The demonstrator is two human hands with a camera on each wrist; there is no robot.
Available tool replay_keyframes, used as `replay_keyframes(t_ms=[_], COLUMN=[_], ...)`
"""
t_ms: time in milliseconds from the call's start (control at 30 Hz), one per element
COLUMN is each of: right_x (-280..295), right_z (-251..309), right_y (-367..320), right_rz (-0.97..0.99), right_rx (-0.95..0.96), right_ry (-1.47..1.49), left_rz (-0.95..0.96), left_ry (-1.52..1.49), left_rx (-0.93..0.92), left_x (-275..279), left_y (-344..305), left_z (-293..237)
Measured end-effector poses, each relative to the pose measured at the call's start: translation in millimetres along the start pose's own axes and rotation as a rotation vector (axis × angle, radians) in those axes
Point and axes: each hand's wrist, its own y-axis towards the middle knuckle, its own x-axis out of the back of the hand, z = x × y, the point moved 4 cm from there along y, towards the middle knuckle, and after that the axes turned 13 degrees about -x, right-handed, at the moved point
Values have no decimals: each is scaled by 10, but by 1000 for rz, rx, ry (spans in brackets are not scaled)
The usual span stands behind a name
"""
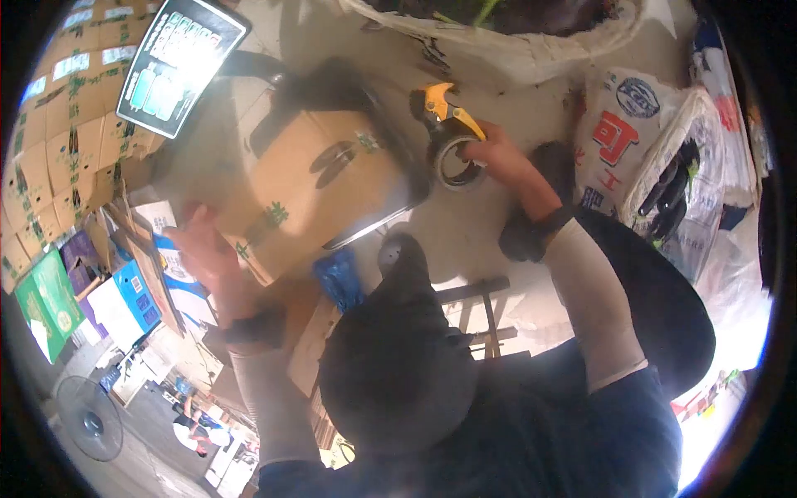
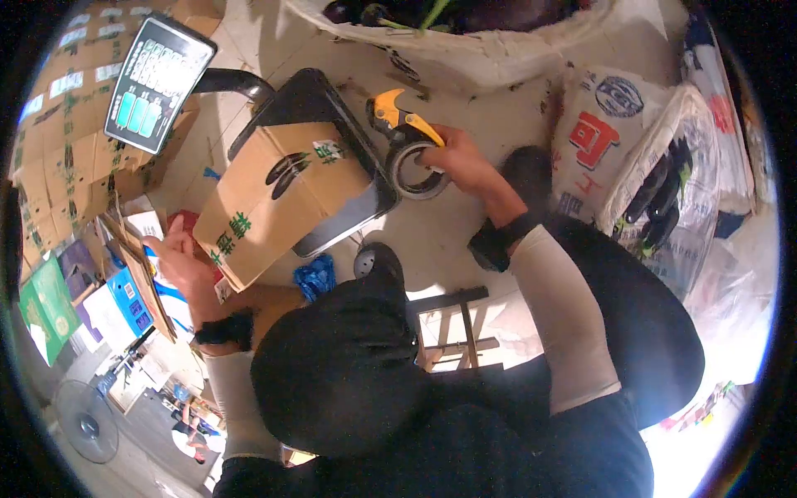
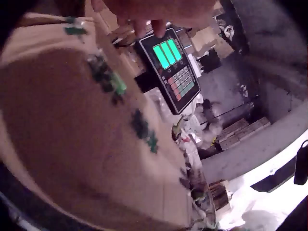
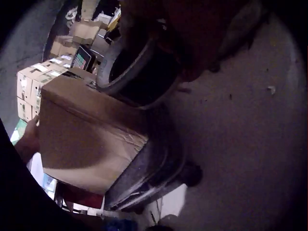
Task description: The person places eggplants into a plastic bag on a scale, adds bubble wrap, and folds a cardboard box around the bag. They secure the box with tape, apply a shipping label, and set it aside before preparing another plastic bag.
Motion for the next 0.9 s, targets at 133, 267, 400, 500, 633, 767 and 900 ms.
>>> replay_keyframes(t_ms=[133, 267, 400, 500, 633, 767, 900], right_x=[-282, -410, -459, -642, -909, -961, -988], right_z=[164, 163, 396, 572, 776, 931, 1001], right_y=[-23, 22, -35, -259, -551, -536, -429], right_rz=[146, 182, 46, 1, -8, -76, -16], right_rx=[-14, 82, 268, 325, 533, 657, 726], right_ry=[175, 102, -369, -450, -530, -788, -873], left_rz=[-62, 255, 233, 247, 367, 227, 229], left_ry=[-138, 614, 460, 392, 410, 266, 275], left_rx=[87, -89, 82, 38, 137, 56, 115], left_x=[-383, -469, -287, -44, 43, 8, 2], left_y=[-444, -309, -219, -70, -102, -113, -90], left_z=[-149, -18, 145, 765, 799, 744, 635])
